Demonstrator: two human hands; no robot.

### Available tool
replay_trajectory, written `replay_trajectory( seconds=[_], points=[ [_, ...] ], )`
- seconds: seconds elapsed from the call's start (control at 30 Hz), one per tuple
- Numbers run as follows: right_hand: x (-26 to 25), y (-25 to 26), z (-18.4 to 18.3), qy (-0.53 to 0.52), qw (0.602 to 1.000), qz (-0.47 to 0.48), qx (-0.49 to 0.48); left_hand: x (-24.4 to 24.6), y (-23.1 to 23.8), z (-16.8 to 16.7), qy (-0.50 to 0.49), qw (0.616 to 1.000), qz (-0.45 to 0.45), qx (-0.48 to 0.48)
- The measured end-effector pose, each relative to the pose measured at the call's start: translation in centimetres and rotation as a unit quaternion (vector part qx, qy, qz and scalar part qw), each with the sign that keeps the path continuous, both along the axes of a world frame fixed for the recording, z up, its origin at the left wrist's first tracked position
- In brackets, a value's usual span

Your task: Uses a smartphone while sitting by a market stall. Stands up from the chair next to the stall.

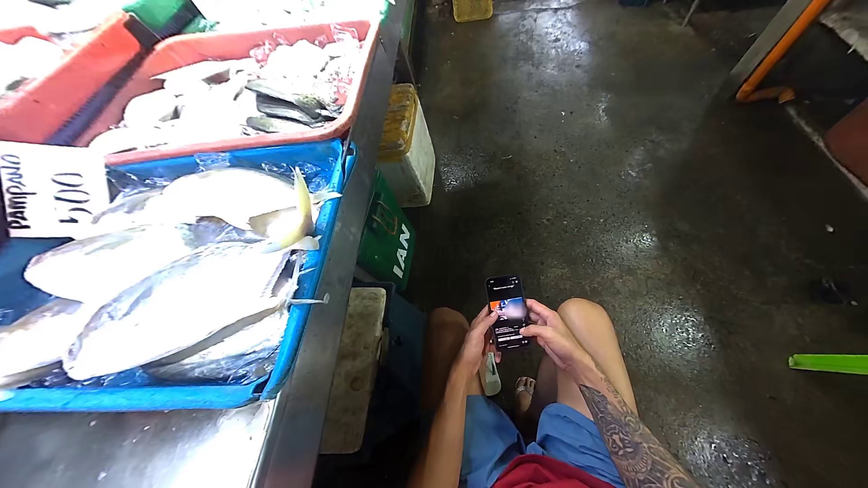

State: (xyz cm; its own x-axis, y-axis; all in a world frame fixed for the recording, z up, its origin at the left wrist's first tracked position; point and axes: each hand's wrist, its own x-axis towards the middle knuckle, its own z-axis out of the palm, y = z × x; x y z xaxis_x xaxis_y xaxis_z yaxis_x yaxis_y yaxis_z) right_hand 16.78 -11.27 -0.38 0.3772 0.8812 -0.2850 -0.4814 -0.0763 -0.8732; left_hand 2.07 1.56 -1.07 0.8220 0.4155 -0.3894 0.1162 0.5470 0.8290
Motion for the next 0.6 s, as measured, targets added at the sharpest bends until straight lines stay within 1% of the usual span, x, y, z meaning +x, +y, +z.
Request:
replay_trajectory(
  seconds=[0.6],
  points=[
    [0.04,0.05,-0.22,-0.004,1.000,-0.004,0.004,0.01,0.02,0.06,0.011,1.000,0.004,-0.005]
  ],
)
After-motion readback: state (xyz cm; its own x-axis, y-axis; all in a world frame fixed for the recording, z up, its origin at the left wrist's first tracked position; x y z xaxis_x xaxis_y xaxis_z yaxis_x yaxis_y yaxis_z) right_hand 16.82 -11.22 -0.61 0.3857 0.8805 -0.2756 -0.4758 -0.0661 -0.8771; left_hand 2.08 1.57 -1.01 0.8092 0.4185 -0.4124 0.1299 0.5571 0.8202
